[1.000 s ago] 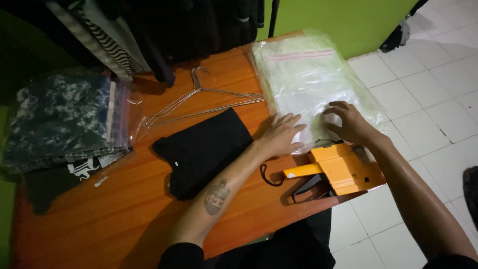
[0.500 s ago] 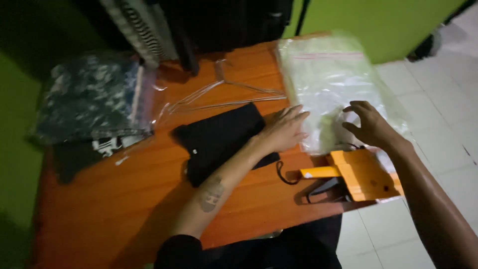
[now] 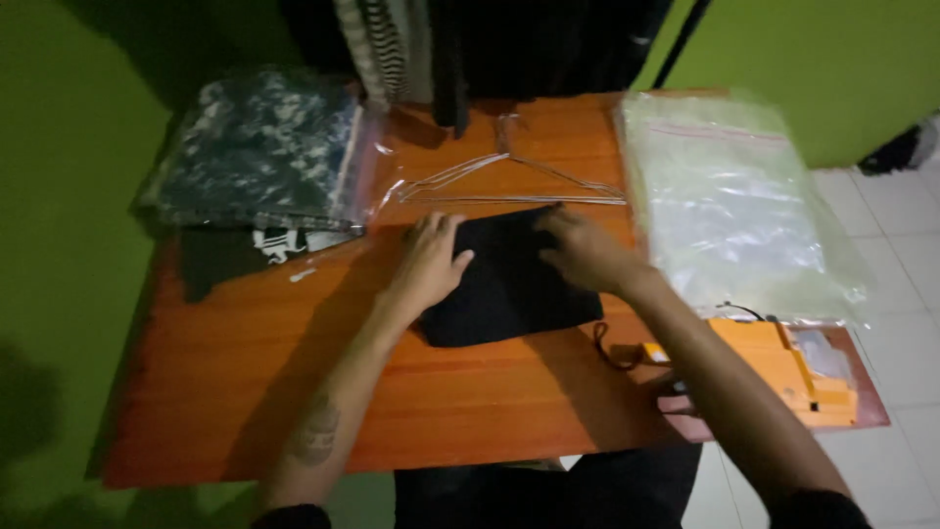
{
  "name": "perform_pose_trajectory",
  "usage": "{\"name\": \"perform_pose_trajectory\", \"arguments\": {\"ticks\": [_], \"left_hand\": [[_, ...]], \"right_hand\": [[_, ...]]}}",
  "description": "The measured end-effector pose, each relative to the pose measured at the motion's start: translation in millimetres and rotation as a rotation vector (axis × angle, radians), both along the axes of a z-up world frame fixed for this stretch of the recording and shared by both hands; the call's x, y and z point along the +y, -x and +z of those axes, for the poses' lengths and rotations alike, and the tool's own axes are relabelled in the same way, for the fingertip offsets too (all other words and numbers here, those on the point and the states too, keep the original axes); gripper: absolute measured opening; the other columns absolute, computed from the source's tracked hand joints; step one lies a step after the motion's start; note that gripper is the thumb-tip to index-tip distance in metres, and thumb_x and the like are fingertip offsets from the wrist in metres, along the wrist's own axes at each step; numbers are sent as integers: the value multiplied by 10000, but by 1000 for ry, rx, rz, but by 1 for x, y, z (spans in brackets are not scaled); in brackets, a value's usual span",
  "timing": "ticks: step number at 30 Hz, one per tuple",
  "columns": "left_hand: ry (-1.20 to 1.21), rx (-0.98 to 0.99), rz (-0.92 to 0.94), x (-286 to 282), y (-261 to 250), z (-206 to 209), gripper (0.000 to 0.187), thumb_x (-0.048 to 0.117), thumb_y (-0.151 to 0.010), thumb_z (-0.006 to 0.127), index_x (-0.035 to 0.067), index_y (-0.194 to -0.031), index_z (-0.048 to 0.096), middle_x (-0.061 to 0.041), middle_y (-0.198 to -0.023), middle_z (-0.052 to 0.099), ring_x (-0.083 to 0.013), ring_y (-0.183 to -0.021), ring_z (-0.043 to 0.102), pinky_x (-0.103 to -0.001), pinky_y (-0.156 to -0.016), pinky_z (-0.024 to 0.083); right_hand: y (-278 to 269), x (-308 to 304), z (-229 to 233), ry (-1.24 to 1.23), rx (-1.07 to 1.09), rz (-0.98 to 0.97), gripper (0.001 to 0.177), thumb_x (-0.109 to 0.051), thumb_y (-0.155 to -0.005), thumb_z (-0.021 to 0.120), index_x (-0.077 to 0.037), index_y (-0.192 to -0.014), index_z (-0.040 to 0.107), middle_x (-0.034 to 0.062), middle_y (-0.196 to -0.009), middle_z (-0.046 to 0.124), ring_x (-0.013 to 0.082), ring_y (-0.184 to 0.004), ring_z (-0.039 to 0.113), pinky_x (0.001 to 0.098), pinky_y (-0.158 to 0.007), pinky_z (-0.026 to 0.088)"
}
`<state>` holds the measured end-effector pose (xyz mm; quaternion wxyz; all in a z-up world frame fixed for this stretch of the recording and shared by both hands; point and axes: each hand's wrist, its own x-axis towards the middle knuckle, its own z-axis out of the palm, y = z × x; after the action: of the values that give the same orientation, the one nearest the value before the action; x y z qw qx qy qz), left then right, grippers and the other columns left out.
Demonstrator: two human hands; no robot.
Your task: Removing t-shirts from plastic packaging, tagging them, and placing them on hangers for storage.
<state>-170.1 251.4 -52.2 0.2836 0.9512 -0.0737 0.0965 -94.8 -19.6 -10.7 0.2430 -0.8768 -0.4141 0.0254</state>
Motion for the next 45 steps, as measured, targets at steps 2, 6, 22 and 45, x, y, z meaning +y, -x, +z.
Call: {"name": "perform_pose_trajectory", "arguments": {"ticks": [2,6,22,45], "left_hand": [[23,-51,58,13,14,-2,522,253,-875,765,16,-1286,549,-231,-1265,576,-417,-1206,545,-495,-1046,446],[132,195,150,29,44,14,549,433,-816,852,-27,-1013,627,-240,-961,686,-418,-934,648,-495,-818,524],[261,218,-6,46,32,-31,251,241,-888,764,27,-945,647,-184,-881,729,-316,-816,709,-436,-750,555],[22,429,-232,56,-2,25,424,292,-956,734,28,-1283,675,-152,-1292,687,-270,-1189,655,-392,-1037,524]], "right_hand": [[-5,31,-19,-57,-28,82,403,-145,-897,703,0,-1256,590,229,-1280,621,422,-1189,589,465,-998,497],[-4,87,-26,-163,-24,219,391,-113,-940,649,24,-1296,565,243,-1303,622,433,-1204,593,466,-1020,497],[-24,100,-27,-231,41,221,268,-87,-804,756,-3,-1045,671,186,-1132,710,365,-1060,680,414,-937,549],[-31,-5,65,-187,724,84,265,-100,-906,751,-39,-1143,651,116,-997,659,189,-915,632,370,-813,540]]}}
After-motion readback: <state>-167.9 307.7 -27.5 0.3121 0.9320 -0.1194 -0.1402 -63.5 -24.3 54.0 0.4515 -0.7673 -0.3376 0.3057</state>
